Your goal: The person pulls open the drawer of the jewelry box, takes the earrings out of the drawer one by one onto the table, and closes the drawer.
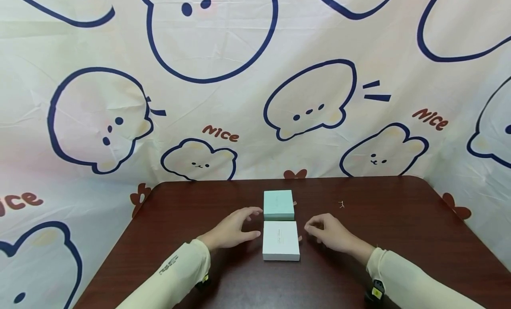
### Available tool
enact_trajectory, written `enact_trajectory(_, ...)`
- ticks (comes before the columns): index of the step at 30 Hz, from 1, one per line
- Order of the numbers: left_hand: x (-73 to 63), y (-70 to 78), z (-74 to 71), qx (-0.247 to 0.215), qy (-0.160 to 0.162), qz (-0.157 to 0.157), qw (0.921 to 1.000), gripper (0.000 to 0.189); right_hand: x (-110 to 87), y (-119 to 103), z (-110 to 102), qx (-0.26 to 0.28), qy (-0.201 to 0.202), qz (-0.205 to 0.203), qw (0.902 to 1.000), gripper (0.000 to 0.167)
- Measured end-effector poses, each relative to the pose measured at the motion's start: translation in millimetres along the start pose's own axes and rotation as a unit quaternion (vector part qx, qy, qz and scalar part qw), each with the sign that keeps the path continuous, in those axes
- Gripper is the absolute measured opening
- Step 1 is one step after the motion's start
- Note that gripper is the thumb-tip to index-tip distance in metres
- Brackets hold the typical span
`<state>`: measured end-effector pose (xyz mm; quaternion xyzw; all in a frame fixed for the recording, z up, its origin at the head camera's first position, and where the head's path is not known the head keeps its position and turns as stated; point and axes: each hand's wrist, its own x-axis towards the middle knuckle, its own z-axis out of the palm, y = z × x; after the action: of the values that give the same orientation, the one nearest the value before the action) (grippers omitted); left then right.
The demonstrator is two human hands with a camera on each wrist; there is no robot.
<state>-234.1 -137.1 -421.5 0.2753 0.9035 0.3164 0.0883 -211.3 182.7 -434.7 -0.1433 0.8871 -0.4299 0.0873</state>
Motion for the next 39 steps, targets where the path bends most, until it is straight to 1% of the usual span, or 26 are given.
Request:
enact_trajectory(8, -3.0, 3.5, 1.8, 0.002, 0.002, 0.012, 0.9999, 0.063, -3.6, -0.1, 2.9, 0.006, -0.013, -0.02, 0.9997, 0.022)
enact_trajectory(17, -5.8, 3.5, 4.9, -0.009, -0.006, 0.013, 0.9999, 0.064, -5.1, -2.0, 6.1, 0.003, -0.018, -0.013, 0.9998, 0.02)
enact_trajectory(23, -6.8, 2.2, 8.2, -0.007, -0.009, 0.013, 0.9998, 0.064, -7.3, -1.4, 7.7, 0.005, -0.028, -0.021, 0.9994, 0.02)
enact_trajectory(28, -7.7, 1.5, 11.3, -0.01, -0.013, 0.021, 0.9996, 0.065, -7.8, 1.1, 10.3, 0.006, -0.031, -0.028, 0.9991, 0.02)
enact_trajectory(34, -8.3, 0.5, 14.7, -0.024, -0.018, 0.027, 0.9992, 0.068, -8.7, 2.8, 13.1, 0.012, -0.034, -0.021, 0.9991, 0.02)
enact_trajectory(39, -9.1, -0.4, 17.3, -0.037, -0.025, 0.02, 0.9988, 0.072, -8.6, 3.8, 15.5, 0.02, -0.041, -0.007, 0.9989, 0.022)
